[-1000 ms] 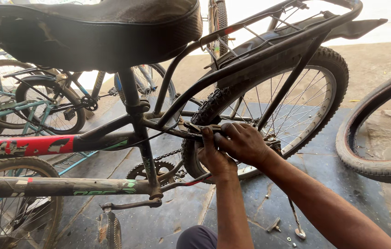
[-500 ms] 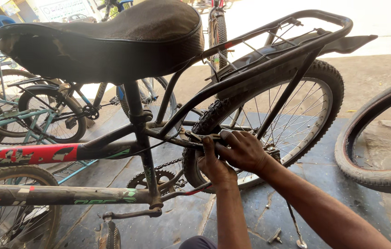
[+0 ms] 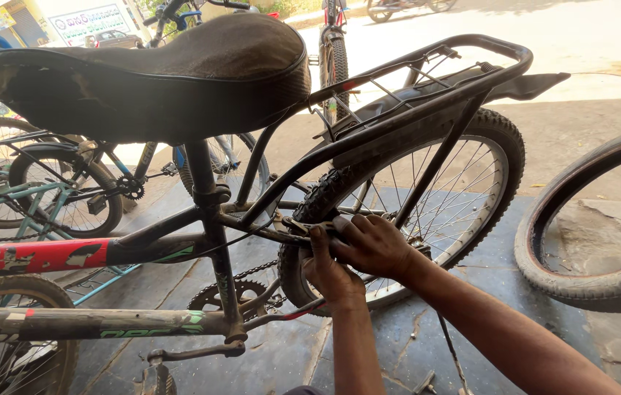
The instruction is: The person sits on the floor and uses a wrench to tighten bolts on the rear brake assembly of a bicycle. They repeatedly adjust the brake cable and caliper while working on the rear wheel area.
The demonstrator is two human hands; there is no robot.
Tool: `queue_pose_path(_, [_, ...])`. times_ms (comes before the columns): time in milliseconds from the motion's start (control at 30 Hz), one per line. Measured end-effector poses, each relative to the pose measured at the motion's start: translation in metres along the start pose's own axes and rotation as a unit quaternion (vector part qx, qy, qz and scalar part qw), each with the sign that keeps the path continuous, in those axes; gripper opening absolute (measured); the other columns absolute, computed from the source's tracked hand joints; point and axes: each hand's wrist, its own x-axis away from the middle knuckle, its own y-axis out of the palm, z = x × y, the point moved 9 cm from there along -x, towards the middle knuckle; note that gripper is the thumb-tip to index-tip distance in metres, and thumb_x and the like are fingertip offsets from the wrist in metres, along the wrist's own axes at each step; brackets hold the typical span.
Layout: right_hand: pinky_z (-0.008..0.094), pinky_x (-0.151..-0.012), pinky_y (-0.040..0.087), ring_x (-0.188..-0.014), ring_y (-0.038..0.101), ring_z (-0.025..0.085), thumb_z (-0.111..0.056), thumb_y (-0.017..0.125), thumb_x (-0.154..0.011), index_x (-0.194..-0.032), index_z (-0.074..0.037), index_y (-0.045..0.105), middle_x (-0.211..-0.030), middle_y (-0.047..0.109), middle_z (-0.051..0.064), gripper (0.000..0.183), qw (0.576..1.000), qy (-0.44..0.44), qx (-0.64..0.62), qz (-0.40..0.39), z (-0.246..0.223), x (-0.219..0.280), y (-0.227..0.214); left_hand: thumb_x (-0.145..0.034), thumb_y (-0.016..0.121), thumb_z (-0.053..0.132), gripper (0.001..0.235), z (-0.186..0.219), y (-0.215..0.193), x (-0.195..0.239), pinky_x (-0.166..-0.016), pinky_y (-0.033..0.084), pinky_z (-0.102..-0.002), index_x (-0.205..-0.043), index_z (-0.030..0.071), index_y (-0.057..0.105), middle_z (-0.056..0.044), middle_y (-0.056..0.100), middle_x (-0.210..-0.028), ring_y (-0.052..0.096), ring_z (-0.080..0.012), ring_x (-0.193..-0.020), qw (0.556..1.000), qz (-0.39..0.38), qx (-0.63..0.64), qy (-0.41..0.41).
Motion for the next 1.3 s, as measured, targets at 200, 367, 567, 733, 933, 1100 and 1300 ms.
queue_pose_path(200, [0.03,-0.062,0.05,-0.08,0.058,0.015,-0.018,0.068,-0.086,-0.113,-0.013,0.065,-0.112,0.058,0.008,0.027,0.999,0.019,-0.008,-0.034,0.002,0.007,0.007,-0.082,0.081,0.038,0.051,0.004,0.0,0.005,-0.075,0.056,-0.031,-0.11,-0.002,0.07,-0.008,0.072,-0.101,0.069,-0.0171,-0.088,1.0,0.016,-0.009,0.002])
queue_pose_path(367, [0.031,-0.063,0.051,-0.082,0.059,0.017,-0.018,0.068,-0.089,-0.11,-0.015,0.062,-0.113,0.058,0.009,0.023,0.999,0.019,-0.015,-0.026,0.002,0.006,0.011,-0.083,0.082,0.037,0.05,0.003,-0.001,0.002,-0.071,0.055,-0.031,-0.109,-0.004,0.07,-0.008,0.072,-0.099,0.067,-0.0173,-0.085,1.0,0.016,-0.003,0.003])
queue_pose_path(567, [0.031,-0.057,0.05,-0.072,0.06,0.016,-0.012,0.073,-0.085,-0.117,-0.019,0.071,-0.115,0.061,0.008,0.033,0.98,0.189,-0.054,-0.031,0.01,0.032,0.009,-0.08,0.083,0.043,0.05,0.005,-0.001,0.005,-0.074,0.058,-0.035,-0.099,-0.002,0.071,-0.009,0.074,-0.091,0.071,-0.0198,-0.084,1.0,0.009,-0.027,0.0])
queue_pose_path(733, [0.032,-0.063,0.055,-0.076,0.066,0.018,-0.009,0.072,-0.092,-0.113,-0.008,0.07,-0.108,0.066,0.007,0.021,0.824,0.523,-0.211,0.057,-0.026,0.155,-0.031,-0.083,0.082,0.043,0.042,0.009,0.003,0.005,-0.071,0.055,-0.034,-0.089,0.003,0.07,-0.007,0.073,-0.082,0.069,-0.0189,-0.078,0.999,0.001,-0.035,0.027])
queue_pose_path(933, [0.044,-0.073,0.055,-0.084,0.071,0.033,-0.034,0.073,-0.086,-0.093,-0.008,0.079,-0.095,0.072,0.013,0.027,0.643,0.658,-0.164,-0.356,-0.102,0.361,-0.024,-0.085,0.081,0.04,0.035,-0.007,-0.01,-0.004,-0.075,0.051,-0.032,-0.101,0.013,0.065,0.001,0.069,-0.09,0.063,-0.0113,-0.084,1.0,0.004,-0.025,0.008])
queue_pose_path(1100, [0.05,-0.082,0.055,-0.095,0.071,0.04,-0.032,0.067,-0.09,-0.108,-0.009,0.077,-0.1,0.075,0.021,0.031,0.553,0.695,-0.142,-0.437,-0.084,0.494,-0.032,-0.086,0.081,0.046,0.045,-0.02,-0.019,-0.019,-0.077,0.05,-0.031,-0.112,0.012,0.065,-0.002,0.069,-0.101,0.065,-0.0125,-0.092,0.999,-0.01,-0.034,0.016])
queue_pose_path(1300, [0.052,-0.086,0.055,-0.102,0.068,0.041,-0.025,0.067,-0.087,-0.109,-0.013,0.077,-0.106,0.073,0.018,0.027,0.508,0.625,-0.158,-0.571,-0.118,0.522,-0.017,-0.084,0.083,0.057,0.068,-0.014,-0.014,-0.012,-0.074,0.056,-0.034,-0.115,0.0,0.062,-0.014,0.069,-0.1,0.071,-0.0233,-0.092,0.993,-0.085,-0.072,0.034])
